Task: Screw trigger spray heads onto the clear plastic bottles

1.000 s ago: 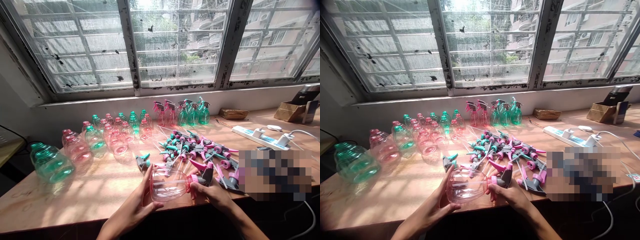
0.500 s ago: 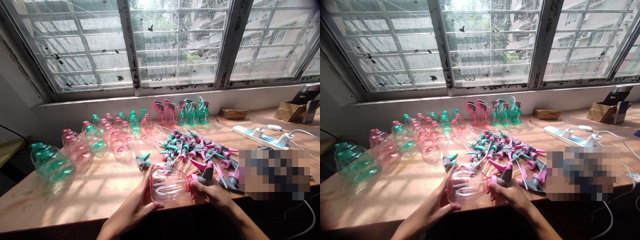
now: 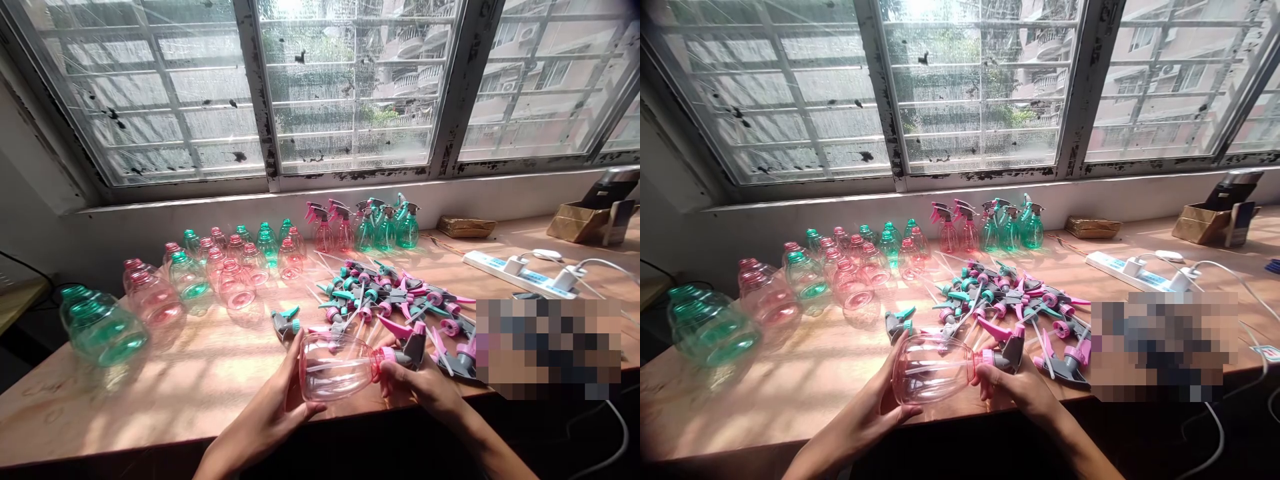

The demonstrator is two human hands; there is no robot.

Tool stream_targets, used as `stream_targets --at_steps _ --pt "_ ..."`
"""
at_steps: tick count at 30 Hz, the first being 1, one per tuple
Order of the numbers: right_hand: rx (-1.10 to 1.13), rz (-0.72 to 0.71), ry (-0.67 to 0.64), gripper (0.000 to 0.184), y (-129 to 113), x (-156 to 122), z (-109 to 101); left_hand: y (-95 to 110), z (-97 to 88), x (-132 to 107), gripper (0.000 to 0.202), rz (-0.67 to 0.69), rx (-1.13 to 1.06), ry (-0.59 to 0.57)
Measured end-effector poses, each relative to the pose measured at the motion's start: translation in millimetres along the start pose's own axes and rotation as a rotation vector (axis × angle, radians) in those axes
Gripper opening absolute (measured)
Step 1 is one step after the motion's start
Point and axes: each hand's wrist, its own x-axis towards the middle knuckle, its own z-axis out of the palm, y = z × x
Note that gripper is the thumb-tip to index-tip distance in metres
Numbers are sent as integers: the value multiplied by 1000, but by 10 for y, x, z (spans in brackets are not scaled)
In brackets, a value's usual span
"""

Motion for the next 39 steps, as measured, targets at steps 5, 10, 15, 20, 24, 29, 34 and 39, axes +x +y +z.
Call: stream_targets --at_steps 5,10,15,20,24,29,34,39 --pt "-5 18 4 44 -20 0 5 -25 -23 -19 100 22 3 -29" --pt "40 28 9 42 -66 -18 26 63 -52 -50 103 -46 -2 -29" --pt "47 48 16 43 -76 -31 30 123 -41 -42 101 -42 -17 -29" --pt "41 37 20 45 -77 -33 35 111 -42 -24 100 -31 -31 -32" --pt "50 17 22 47 -72 -32 34 110 -50 -32 99 -39 -15 -37" --pt "42 3 18 43 -73 -32 37 80 -44 -30 99 -18 -18 -38" --pt "43 21 26 45 -80 -33 44 34 -41 -20 98 -5 -10 -44" --pt "38 28 26 44 -63 -31 32 54 -47 -27 97 -23 9 -44"
